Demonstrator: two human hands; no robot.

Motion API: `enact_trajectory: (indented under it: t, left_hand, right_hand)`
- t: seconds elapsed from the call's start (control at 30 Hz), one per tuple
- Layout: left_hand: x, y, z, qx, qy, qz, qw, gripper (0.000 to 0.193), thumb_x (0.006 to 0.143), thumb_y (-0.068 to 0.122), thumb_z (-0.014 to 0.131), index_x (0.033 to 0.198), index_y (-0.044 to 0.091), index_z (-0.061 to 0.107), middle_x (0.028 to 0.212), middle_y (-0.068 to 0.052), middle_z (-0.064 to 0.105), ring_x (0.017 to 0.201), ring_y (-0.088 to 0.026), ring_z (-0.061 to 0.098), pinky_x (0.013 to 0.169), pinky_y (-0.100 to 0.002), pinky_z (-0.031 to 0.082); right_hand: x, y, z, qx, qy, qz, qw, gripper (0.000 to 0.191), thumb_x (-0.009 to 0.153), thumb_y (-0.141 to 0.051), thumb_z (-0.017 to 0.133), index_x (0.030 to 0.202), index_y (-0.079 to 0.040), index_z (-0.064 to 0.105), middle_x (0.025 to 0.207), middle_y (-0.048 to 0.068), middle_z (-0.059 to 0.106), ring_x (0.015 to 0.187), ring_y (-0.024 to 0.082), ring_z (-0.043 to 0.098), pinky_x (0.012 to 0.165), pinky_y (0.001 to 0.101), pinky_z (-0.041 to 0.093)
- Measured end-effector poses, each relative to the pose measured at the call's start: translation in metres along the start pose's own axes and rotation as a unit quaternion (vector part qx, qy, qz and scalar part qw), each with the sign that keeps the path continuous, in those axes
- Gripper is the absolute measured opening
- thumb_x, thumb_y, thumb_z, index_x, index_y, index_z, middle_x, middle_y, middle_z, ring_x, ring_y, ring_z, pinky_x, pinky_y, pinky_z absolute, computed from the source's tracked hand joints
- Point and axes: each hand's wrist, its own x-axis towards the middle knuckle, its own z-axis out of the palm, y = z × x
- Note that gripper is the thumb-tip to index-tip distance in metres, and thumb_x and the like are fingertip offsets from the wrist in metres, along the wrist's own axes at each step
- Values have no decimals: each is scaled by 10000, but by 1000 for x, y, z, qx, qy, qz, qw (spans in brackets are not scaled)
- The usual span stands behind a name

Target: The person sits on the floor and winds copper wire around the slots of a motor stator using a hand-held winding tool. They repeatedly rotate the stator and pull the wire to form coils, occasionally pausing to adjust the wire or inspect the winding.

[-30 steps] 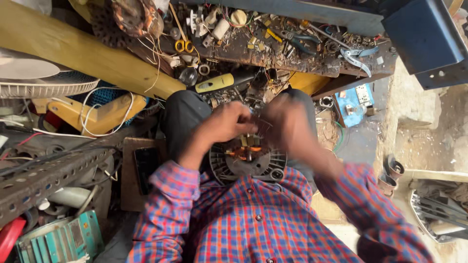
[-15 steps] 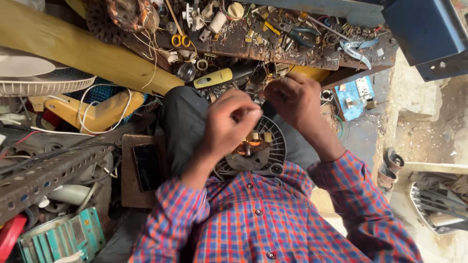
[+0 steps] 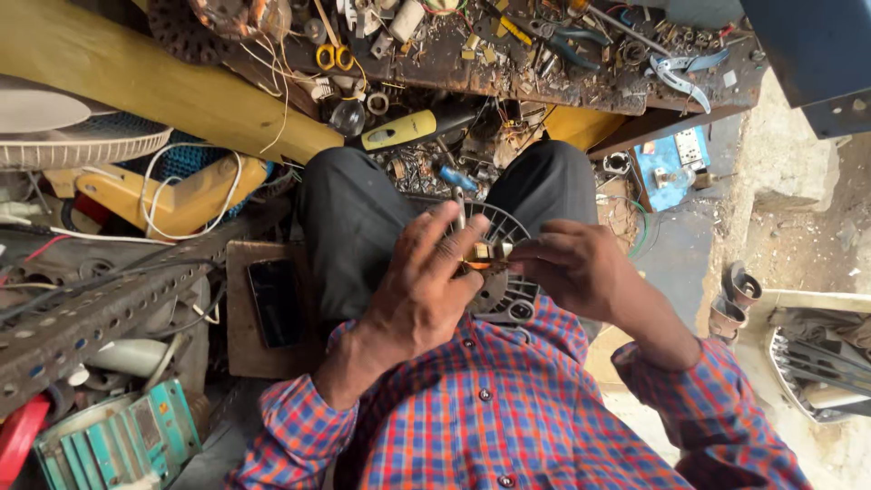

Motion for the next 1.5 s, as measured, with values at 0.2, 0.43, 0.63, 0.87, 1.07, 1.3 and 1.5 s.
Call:
enact_trajectory:
  t: [0.2, 0.43, 0.63, 0.87, 1.07, 1.3, 1.5]
  left_hand:
    - [7, -9, -3, 0, 24, 7, 1000, 119, 908, 94, 720, 889, -24, 716, 1470, -205, 554, 1332, -425, 552, 1151, -551, 432]
    - [70, -62, 5, -191, -58, -192, 961, 197, 816, 200, 856, 870, 41, 754, 902, -113, 704, 846, -271, 706, 751, -386, 551]
    - [47, -43, -16, -365, 6, -208, 907, 212, 916, 150, 747, 1033, -17, 688, 1074, -94, 676, 956, -249, 688, 826, -345, 557]
    - [12, -4, -1, -204, 114, -53, 971, 110, 917, 95, 685, 897, -10, 708, 1228, -150, 642, 950, -214, 702, 819, -370, 566]
    - [76, -51, -7, -227, -31, -222, 948, 225, 842, 207, 845, 864, 6, 744, 869, -94, 682, 754, -201, 655, 678, -340, 522]
    - [48, -20, -25, -596, 109, -325, 726, 121, 877, 210, 728, 962, 142, 674, 1092, -40, 673, 970, -223, 757, 855, -374, 618]
    - [18, -5, -1, -82, 129, 11, 988, 110, 842, -3, 678, 922, 66, 649, 1176, -202, 656, 1149, -466, 606, 993, -514, 511]
  right_hand:
    - [53, 28, 22, 40, 26, -98, 994, 61, 865, -148, 739, 919, -119, 750, 824, 58, 658, 762, 282, 663, 654, 402, 521]
    - [78, 9, 15, -174, 152, -101, 968, 71, 863, -177, 774, 874, -108, 761, 734, 81, 649, 658, 284, 623, 579, 438, 477]
    - [14, -56, -4, -3, -28, -169, 985, 137, 842, -171, 765, 946, -83, 761, 769, 73, 648, 700, 247, 675, 624, 374, 550]
    - [57, 25, 23, 52, 86, 12, 995, 112, 798, -180, 816, 891, -137, 769, 795, 83, 693, 678, 279, 688, 589, 379, 541]
    - [73, 0, 16, -106, 170, -68, 977, 47, 877, -127, 775, 919, -120, 756, 782, 97, 647, 663, 291, 632, 549, 431, 472]
    - [10, -58, -10, -110, 12, -154, 982, 149, 789, -168, 797, 925, -112, 772, 728, 66, 600, 622, 240, 612, 520, 400, 476]
    - [53, 23, 25, 91, 97, 11, 991, 139, 796, -118, 803, 924, -96, 754, 835, 86, 673, 741, 264, 685, 621, 374, 540]
